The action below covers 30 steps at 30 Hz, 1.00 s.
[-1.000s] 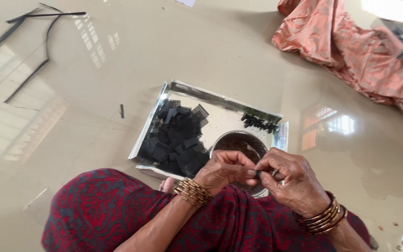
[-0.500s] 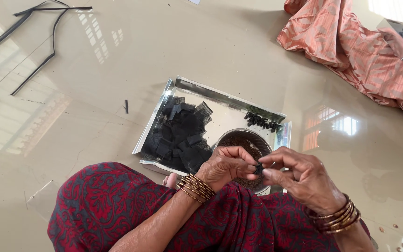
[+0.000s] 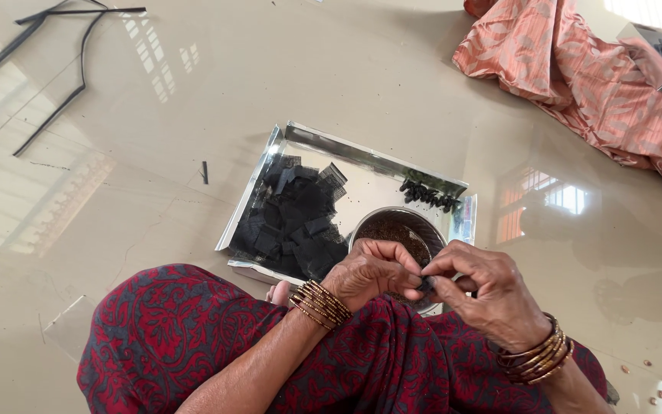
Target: Manual rolling of beedis by placing tobacco on tendu leaves, rolling them, and tying them with thread.
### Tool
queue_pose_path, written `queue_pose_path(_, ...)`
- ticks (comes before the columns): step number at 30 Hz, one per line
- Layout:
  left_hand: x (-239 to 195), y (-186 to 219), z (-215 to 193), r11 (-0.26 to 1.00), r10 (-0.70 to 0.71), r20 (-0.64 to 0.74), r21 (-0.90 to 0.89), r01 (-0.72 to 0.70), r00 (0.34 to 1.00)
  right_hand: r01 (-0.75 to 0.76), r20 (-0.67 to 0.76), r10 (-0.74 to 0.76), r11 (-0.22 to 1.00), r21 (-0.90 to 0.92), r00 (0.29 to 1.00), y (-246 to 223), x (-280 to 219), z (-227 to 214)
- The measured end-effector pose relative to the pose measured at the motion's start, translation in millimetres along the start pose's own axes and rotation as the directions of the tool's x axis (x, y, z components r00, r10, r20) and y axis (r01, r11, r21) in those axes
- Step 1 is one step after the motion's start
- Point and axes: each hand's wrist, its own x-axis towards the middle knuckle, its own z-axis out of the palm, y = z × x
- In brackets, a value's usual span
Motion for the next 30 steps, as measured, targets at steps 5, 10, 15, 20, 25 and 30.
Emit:
queue_pose_path(5,1.7,-3.2,0.6,1.0,-0.028,-0.015,-0.005,0.028,0.999,-0.027,0.022,0.026,0.998,0.048,0.999,5.2,2.7,4.2)
queue_pose_path(10,1.4,-3.2,0.6,1.0,-0.01,-0.012,-0.006,0.01,1.0,-0.175,0.087,0.156,0.944,0.279,0.984,-12.9,4.3,-4.0)
queue_pose_path(15,2.4,0.7,1.9,0.998,0.048,-0.029,-0.04,-0.049,0.998,0.21,-0.032,-0.212,0.976,-0.053,0.977,-23.7,-0.4,0.7)
queue_pose_path(20,0.5,-3.8,3.3,0.999,0.027,-0.057,-0.021,-0.028,0.998,0.01,-0.068,-0.01,1.0,0.005,0.998,-6.2,3.6,8.1)
queue_pose_path(25,-0.7,3.7,19.2,1.0,0.029,-0.049,0.007,-0.029,0.998,-0.034,-0.162,0.031,0.999,-0.015,0.986,-0.1,3.8,8.6)
queue_pose_path(30,4.8,-11.2,11.5,0.925,0.224,-0.059,0.326,-0.193,0.973,-0.194,-0.118,0.194,0.981,0.007,0.974,0.8,2.4,9.4)
